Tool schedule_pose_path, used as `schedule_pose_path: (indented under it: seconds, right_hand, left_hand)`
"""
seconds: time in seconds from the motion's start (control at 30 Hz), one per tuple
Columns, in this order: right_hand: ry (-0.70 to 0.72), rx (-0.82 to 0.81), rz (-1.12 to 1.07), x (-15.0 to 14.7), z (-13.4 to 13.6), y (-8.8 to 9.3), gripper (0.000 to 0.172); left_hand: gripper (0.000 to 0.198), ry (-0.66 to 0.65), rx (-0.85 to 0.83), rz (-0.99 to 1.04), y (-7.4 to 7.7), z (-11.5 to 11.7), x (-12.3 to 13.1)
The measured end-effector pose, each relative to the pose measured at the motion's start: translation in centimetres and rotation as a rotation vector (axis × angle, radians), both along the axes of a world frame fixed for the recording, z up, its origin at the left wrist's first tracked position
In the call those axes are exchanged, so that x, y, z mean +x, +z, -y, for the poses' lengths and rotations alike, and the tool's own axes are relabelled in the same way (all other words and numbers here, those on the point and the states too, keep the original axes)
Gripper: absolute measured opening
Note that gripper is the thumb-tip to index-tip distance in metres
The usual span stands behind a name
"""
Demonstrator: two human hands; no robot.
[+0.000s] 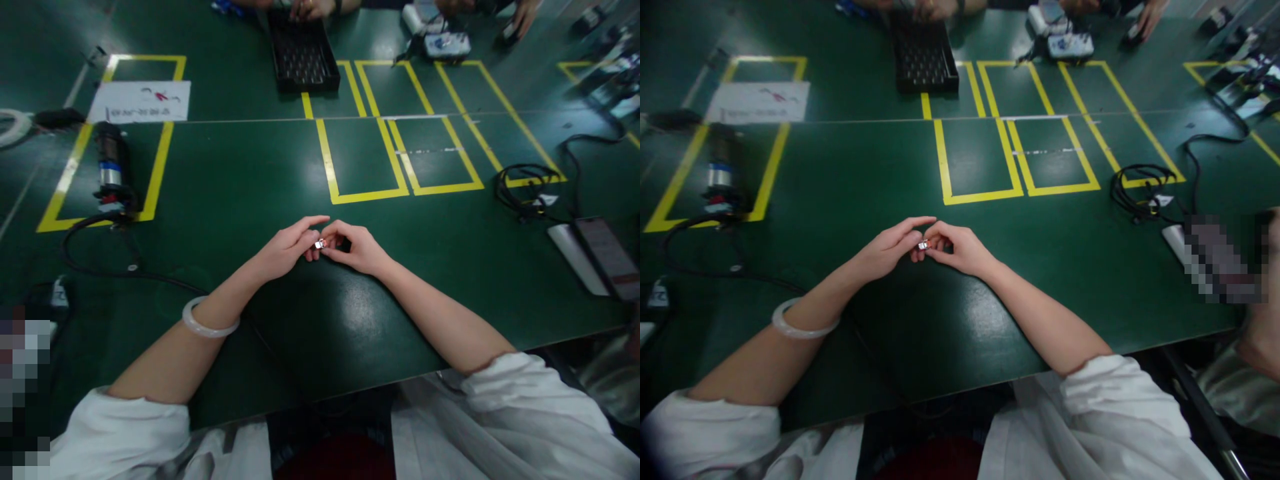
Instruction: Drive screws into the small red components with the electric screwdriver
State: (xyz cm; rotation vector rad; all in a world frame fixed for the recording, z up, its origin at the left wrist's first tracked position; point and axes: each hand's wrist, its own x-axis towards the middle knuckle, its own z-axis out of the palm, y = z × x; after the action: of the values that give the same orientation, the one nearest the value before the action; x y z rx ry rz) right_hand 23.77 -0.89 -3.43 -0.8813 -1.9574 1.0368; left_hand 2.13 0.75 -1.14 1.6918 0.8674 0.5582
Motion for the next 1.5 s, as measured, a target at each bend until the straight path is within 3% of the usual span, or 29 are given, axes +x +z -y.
schedule_pose_path:
  seconds: [0.33, 1.5]
  right_hand:
    - [-0.066, -0.03, -0.011, -0.07, 0.02, 0.03, 0.015]
    - [-0.073, -0.027, 0.0, -0.03, -0.02, -0.15, 0.017]
  left_hand:
    - [0.033, 0.051, -0.031, 0.034, -0.14, -0.42, -0.03]
    - [0.034, 0.014, -0.062, -0.032, -0.29, -0.31, -0.21]
